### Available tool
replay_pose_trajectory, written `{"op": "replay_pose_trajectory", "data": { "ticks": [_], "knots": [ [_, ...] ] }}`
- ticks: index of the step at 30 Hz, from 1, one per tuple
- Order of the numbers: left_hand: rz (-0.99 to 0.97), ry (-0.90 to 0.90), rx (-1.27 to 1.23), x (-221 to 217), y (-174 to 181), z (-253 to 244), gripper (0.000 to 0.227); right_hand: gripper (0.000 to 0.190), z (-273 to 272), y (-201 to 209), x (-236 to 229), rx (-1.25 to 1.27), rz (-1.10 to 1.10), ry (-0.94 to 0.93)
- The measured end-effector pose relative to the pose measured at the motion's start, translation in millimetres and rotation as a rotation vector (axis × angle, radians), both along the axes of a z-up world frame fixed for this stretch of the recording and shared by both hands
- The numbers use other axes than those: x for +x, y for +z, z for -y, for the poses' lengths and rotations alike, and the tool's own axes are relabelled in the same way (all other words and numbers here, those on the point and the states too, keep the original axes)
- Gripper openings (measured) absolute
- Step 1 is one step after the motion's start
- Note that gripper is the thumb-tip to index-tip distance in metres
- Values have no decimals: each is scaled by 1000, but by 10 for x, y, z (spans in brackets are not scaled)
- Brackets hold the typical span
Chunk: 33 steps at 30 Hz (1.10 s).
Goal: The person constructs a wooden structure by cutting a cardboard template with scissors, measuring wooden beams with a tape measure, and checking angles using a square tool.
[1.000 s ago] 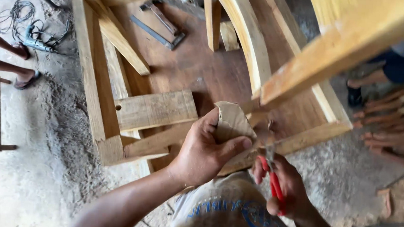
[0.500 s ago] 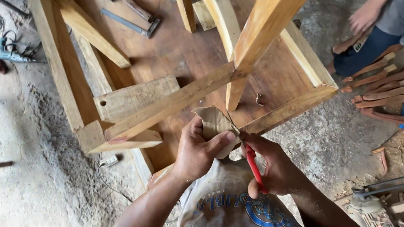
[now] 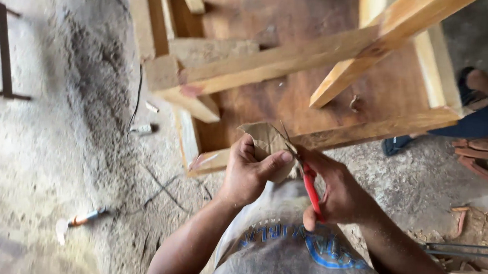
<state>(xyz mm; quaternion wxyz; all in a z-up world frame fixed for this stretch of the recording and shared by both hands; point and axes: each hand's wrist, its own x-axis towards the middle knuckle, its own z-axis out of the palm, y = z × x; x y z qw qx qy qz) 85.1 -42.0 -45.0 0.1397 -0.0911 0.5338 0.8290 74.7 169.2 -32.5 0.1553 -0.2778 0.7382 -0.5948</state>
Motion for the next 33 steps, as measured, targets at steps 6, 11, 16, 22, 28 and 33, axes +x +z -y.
{"op": "replay_pose_trajectory", "data": {
  "ticks": [6,11,16,22,28,33],
  "knots": [
    [28,102,135,244,-92,351,26,130,375,4,129,163,270,50],
    [58,139,206,416,-275,812,26,127,905,39,158,90,5,111],
    [55,153,219,595,-417,1541,29,133,1655,-50,277,346,153,91],
    [94,187,136,801,-534,2642,27,129,2738,-239,432,241,-53,160],
    [59,229,159,1028,-637,3421,25,132,3531,-344,477,411,28,200],
    [53,264,181,1173,-743,3734,23,136,3858,-413,459,371,150,316]
  ]
}}
